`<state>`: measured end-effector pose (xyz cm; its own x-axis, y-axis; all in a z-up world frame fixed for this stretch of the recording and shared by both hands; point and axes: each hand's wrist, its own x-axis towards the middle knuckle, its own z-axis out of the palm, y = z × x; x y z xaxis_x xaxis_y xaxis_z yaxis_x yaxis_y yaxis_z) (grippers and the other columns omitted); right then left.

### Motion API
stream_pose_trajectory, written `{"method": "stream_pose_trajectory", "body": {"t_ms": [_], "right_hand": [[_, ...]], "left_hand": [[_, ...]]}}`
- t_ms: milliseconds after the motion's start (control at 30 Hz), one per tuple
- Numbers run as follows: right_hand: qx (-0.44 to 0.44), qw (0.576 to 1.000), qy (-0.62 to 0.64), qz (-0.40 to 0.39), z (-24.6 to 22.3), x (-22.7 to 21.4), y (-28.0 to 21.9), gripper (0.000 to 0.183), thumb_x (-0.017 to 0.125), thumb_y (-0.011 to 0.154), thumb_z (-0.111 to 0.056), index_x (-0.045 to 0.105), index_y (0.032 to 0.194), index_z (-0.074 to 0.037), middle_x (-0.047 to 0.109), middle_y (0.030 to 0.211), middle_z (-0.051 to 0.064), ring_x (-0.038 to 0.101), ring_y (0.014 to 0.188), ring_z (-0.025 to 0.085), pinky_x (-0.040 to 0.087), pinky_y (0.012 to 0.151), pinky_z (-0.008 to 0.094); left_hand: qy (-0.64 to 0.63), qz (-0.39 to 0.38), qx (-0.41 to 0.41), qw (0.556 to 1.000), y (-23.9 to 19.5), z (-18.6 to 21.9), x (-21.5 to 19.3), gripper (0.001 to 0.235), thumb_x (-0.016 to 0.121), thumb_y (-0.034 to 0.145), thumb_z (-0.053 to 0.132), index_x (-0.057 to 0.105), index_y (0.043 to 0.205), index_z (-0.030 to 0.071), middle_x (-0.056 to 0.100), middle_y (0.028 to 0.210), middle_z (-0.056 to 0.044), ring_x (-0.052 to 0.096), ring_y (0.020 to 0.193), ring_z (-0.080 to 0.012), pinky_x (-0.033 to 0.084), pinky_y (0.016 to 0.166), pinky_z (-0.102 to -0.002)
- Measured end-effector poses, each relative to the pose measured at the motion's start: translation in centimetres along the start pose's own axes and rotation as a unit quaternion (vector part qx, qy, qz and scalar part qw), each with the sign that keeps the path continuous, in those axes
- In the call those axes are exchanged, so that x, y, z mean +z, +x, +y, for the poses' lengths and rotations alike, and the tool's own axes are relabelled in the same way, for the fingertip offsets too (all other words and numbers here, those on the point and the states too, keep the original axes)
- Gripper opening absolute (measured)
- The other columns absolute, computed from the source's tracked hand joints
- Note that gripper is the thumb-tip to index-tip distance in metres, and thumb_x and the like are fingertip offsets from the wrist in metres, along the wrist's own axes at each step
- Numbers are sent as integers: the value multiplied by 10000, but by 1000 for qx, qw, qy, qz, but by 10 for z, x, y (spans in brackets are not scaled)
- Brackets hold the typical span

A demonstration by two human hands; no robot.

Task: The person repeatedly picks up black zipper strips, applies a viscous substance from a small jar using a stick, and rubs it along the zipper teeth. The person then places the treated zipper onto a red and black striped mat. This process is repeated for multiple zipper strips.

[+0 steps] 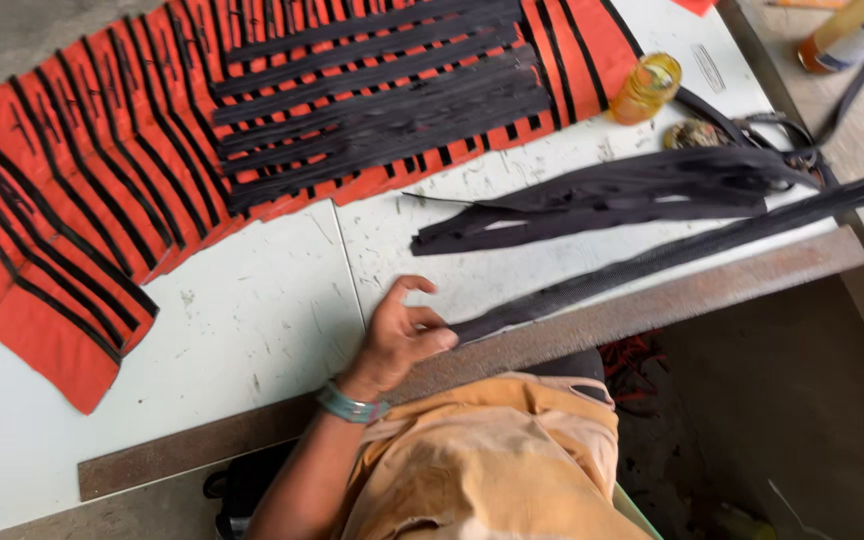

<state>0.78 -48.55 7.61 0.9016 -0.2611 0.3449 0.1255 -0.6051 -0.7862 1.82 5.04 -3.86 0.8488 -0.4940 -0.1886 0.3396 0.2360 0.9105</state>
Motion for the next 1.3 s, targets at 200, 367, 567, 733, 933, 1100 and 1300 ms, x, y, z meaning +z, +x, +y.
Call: {"method": "stream_pose_trajectory", "body": {"t_ms": [200,367,567,733,933,1100,1300], "right_hand": [[-153,981,114,-21,-60,67,84,387,778,955,108,582,1276,16,692,1212,108,752,1086,248,641,912,356],[-93,991,97,-27,-53,228,184,344,825,951,100,601,1200,22,697,1199,89,772,1029,212,639,820,327],[-84,996,-38,-6,-2,324,239,590,838,851,49,600,1385,-32,752,1114,107,769,946,195,629,776,316],[-38,995,-88,-40,21,345,242,618,850,828,31,610,1390,-61,754,1106,112,759,928,229,613,794,354],[-175,975,-136,4,16,346,227,640,904,790,15,571,1332,-49,616,1271,170,680,1005,323,594,804,380],[-187,978,-80,-47,-71,312,162,506,919,922,-6,545,1251,-97,644,1177,77,687,977,290,556,800,384],[-87,906,-148,-387,-131,307,60,833,728,948,-34,277,1631,-188,757,1034,68,725,923,261,567,907,406]], "left_hand": [[326,147,216,908,22,160,-144,575,787,907,-56,396,1320,35,726,987,-171,754,956,-234,614,850,-342],[528,295,83,792,68,234,-213,535,801,953,42,425,1334,52,765,1024,-186,758,960,-249,583,812,-410],[585,305,19,751,139,227,-244,514,783,912,41,459,1310,66,771,992,-159,743,950,-300,557,857,-458],[598,294,-38,745,177,215,-263,517,776,891,30,477,1311,65,750,1000,-167,732,989,-319,559,916,-447],[673,269,-5,689,190,197,-281,502,761,912,-22,500,1339,24,719,948,-220,712,952,-393,547,890,-485],[657,299,-32,692,175,192,-297,539,669,872,-56,534,1376,79,707,983,-165,717,916,-375,579,800,-480],[607,325,255,679,130,190,-234,284,803,997,61,638,1213,-21,751,1170,-122,713,1102,-300,544,990,-420]]}}
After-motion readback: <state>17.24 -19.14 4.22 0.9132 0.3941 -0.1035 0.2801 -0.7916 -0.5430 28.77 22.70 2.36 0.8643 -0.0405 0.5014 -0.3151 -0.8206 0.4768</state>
